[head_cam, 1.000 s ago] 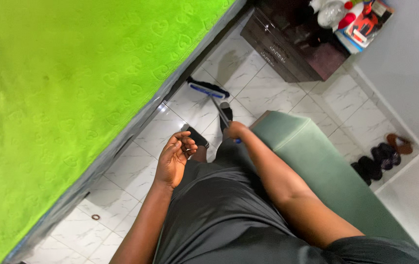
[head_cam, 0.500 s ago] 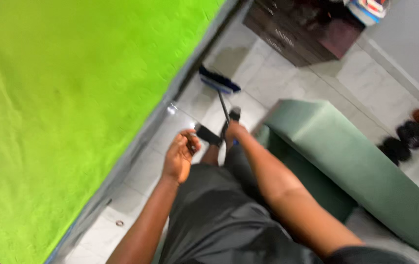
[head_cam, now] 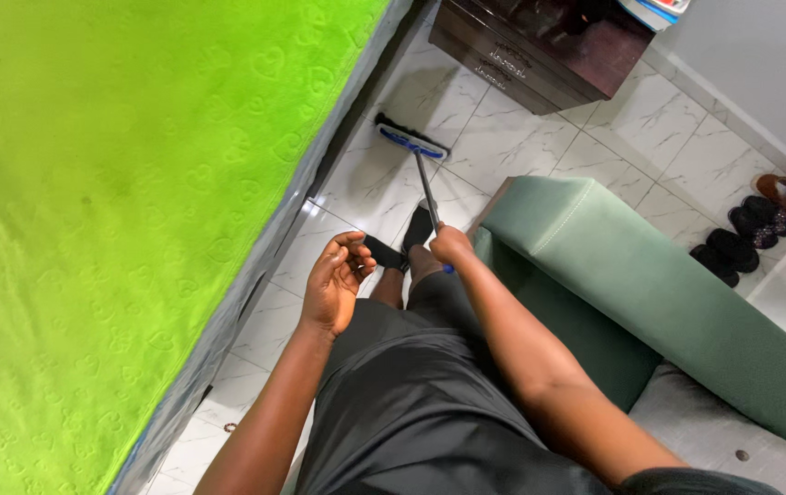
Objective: The person cleans the floor by hand using a squeegee, moving it across the tiles in a narrow space between a bed and a couch.
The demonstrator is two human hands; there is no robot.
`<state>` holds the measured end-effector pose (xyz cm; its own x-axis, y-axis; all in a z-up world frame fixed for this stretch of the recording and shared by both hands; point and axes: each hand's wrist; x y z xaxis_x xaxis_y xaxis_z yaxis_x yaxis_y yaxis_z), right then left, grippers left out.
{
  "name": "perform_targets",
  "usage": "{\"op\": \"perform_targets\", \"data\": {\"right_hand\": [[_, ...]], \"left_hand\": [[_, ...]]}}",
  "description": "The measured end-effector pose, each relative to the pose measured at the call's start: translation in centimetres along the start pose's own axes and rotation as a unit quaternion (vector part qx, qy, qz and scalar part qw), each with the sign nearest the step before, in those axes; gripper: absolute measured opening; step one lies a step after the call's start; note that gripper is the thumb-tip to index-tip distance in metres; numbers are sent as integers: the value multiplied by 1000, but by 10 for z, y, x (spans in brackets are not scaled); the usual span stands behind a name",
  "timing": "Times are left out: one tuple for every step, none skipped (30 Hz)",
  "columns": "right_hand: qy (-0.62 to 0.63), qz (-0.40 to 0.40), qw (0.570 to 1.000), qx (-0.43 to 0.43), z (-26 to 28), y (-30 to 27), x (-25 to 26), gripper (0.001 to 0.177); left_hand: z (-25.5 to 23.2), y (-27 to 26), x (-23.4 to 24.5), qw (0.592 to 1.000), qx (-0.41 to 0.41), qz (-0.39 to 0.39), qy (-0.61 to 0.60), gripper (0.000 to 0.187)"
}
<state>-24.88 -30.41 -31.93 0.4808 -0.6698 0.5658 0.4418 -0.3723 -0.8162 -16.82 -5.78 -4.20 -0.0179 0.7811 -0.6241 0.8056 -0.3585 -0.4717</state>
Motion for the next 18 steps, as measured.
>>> {"op": "perform_targets", "data": {"right_hand": [[0,1,1000,-1,-4,11,-9,53],[21,67,997,-38,1,20,-17,53],[42,133,987,-74,9,23,-20,53],[41,133,988,-73,14,23,-24,53],[25,135,989,-57,16,19,-30,58],[9,138,990,-42,16,15,-32,68],[8,139,989,-42,16,13,-30,68],[-12,152,988,-19,16,10,-27,64],[-32,165,986,4,17,5,-21,62],[-34,168,985,4,16,-1,-10,62],[-32,163,986,-5,14,-7,6,60],[-29,157,987,-13,12,-15,23,62],[-32,159,987,-12,11,-25,37,62],[-35,147,988,-23,8,-33,51,65],[-38,134,990,-34,7,-39,60,69],[-41,133,990,-32,9,-40,66,69],[-67,98,993,-22,12,-39,68,70],[-91,64,994,-12,14,-38,65,71]], "left_hand": [[0,-1,-2,1000,2,-1,0,32],[-1,-1,-4,1000,-2,0,6,32],[-2,-1,-5,1000,-6,1,11,33],[-2,-1,-7,1000,-6,0,11,33],[-2,-1,-9,1000,-12,-5,24,34],[-3,-1,-10,999,-17,-10,38,34],[-3,0,-10,999,-17,-12,37,34],[-4,0,-10,1000,-21,-10,19,35],[-4,0,-10,1000,-26,-9,0,36],[-3,-1,-10,1000,-26,-13,0,36],[-3,-1,-9,999,-29,-14,-5,37],[-3,-1,-8,999,-33,-16,-10,38],[-3,-2,-7,999,-34,-19,-11,38],[-2,-4,-6,999,-32,-27,-18,38],[-1,-6,-6,999,-30,-35,-25,39],[0,-8,-5,998,-33,-36,-27,39],[1,-10,-4,998,-44,-35,-19,39],[2,-13,-2,998,-53,-34,-10,40]]}}
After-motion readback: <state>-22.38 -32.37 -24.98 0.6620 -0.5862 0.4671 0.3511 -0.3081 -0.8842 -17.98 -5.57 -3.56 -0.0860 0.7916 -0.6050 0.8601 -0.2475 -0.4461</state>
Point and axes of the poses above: each hand's wrist, its own y-axis towards the middle knuckle, its own x-axis out of the back of the hand, z = x × y, and after that the axes turned 10 degrees about -x, right-handed
